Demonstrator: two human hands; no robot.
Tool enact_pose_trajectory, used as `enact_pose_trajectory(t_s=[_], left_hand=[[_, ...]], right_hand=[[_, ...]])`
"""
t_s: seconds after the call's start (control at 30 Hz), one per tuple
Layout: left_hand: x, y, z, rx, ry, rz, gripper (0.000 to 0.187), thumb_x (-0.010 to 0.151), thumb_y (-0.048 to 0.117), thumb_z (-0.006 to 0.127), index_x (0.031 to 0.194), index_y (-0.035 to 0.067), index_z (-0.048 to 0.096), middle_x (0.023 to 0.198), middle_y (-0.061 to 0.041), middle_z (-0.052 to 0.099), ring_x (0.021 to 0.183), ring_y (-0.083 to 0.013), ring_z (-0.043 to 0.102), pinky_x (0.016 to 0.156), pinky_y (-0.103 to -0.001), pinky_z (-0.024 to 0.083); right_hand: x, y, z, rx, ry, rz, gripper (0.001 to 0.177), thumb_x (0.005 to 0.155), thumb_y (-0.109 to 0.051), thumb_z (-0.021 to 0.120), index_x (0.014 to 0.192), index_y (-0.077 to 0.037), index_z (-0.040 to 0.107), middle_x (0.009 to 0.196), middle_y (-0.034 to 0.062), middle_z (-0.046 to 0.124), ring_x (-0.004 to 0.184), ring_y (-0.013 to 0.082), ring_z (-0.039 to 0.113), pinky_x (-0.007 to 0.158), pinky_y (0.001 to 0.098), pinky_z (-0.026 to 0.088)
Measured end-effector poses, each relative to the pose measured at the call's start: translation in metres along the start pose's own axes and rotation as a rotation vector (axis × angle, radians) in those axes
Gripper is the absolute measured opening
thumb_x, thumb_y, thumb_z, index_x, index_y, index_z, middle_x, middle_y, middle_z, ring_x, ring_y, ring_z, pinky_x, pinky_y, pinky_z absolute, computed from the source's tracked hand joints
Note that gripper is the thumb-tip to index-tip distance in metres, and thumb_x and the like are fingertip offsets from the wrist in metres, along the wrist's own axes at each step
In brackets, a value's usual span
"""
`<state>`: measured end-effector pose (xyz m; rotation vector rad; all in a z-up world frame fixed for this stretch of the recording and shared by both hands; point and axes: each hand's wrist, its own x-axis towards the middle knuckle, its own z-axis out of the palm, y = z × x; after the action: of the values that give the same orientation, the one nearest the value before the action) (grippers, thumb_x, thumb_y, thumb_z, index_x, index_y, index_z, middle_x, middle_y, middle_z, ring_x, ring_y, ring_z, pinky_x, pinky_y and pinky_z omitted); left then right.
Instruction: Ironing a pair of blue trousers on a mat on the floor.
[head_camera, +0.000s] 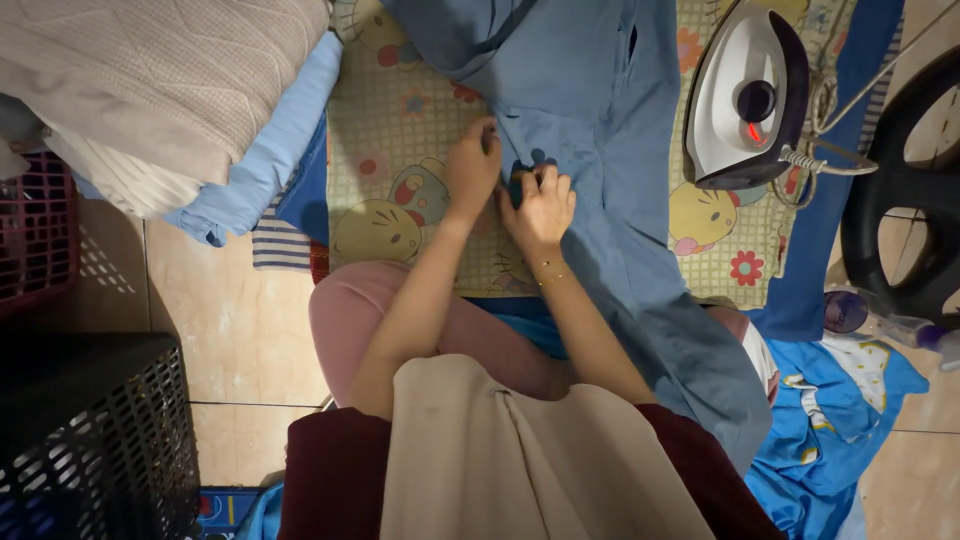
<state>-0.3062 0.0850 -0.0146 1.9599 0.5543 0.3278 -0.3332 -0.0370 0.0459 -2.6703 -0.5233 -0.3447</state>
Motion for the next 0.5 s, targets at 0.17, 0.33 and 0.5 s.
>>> enact_pose_trajectory(t_s=[0.17, 0.33, 0.5], left_hand=[[0.028, 0.0, 0.001, -0.069, 0.055, 0.104, 0.029, 0.096, 0.021, 0.068, 0.122, 0.007, 0.068, 0.116, -0.02, 0.06, 0.103, -0.0403, 0.064, 0.089, -0.045, 0.052], [0.073, 0.016, -0.005, 0.001, 0.114, 0.295, 0.024, 0.097, 0.025, 0.076, 0.114, 0.011, 0.065, 0.131, -0.021, 0.053, 0.119, -0.0449, 0.055, 0.103, -0.049, 0.048], [0.099, 0.024, 0.004, 0.11, 0.122, 0.56, 0.035, 0.083, 0.01, 0.075, 0.116, 0.023, 0.074, 0.148, -0.025, 0.049, 0.128, -0.0449, 0.047, 0.108, -0.053, 0.041]], right_hand=[[-0.006, 0.003, 0.017, -0.015, -0.001, 0.033, 0.012, 0.085, -0.023, 0.078, 0.091, -0.014, 0.073, 0.1, 0.0064, 0.059, 0.095, 0.0301, 0.056, 0.078, 0.0439, 0.041], [-0.002, -0.001, 0.018, 0.085, -0.051, -0.019, 0.008, 0.086, -0.018, 0.077, 0.091, -0.013, 0.072, 0.097, 0.0065, 0.059, 0.094, 0.0297, 0.056, 0.079, 0.0431, 0.041], [0.006, 0.001, 0.022, 0.243, -0.131, -0.106, 0.005, 0.087, -0.012, 0.074, 0.088, -0.011, 0.069, 0.094, 0.0072, 0.061, 0.093, 0.0305, 0.058, 0.08, 0.0425, 0.046]])
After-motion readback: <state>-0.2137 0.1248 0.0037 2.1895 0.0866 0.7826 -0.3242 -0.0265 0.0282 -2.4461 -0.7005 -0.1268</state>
